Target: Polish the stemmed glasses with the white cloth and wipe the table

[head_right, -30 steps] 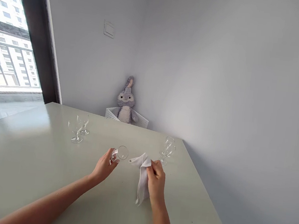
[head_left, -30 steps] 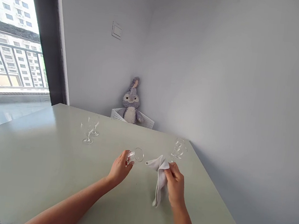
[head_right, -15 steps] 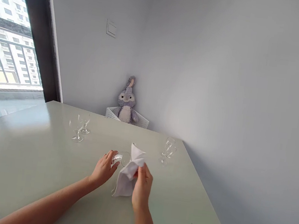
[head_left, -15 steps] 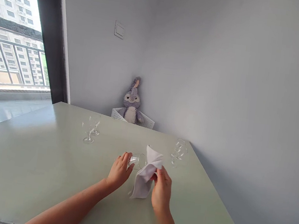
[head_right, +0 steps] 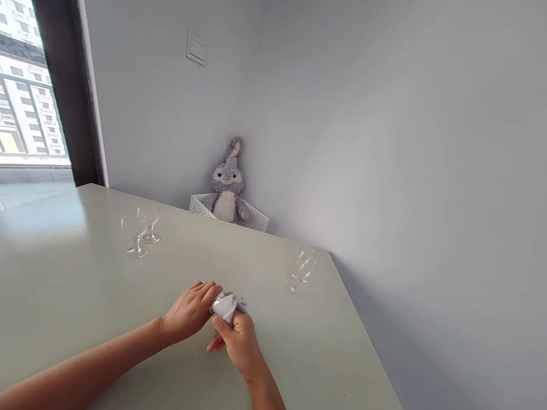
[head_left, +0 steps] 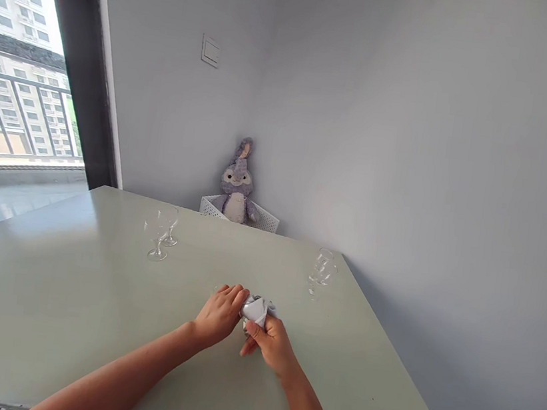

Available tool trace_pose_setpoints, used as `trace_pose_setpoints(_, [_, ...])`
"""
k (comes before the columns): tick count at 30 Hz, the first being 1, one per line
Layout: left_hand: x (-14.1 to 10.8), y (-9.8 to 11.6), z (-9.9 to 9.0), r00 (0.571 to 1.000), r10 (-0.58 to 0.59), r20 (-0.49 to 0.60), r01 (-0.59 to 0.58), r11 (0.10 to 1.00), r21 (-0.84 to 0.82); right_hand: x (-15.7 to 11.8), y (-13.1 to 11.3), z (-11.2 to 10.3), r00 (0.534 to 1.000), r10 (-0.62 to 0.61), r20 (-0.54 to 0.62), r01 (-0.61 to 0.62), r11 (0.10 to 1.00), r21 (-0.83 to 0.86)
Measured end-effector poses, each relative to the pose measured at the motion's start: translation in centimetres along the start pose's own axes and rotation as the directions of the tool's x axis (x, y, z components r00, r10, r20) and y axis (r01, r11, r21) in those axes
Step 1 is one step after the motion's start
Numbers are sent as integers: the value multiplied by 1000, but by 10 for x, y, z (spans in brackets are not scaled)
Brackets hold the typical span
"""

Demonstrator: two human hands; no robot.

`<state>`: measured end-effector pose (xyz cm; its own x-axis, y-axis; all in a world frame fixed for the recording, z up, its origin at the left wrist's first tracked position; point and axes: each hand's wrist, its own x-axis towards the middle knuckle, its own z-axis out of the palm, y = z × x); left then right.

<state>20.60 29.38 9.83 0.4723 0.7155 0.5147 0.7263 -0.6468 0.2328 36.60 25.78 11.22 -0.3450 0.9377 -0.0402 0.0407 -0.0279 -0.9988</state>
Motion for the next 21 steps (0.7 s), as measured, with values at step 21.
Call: trace_pose_setpoints(21, [11, 12, -47, 991, 70, 115, -57, 992, -108, -16, -27, -13, 990, 123, -64, -99, 950, 296])
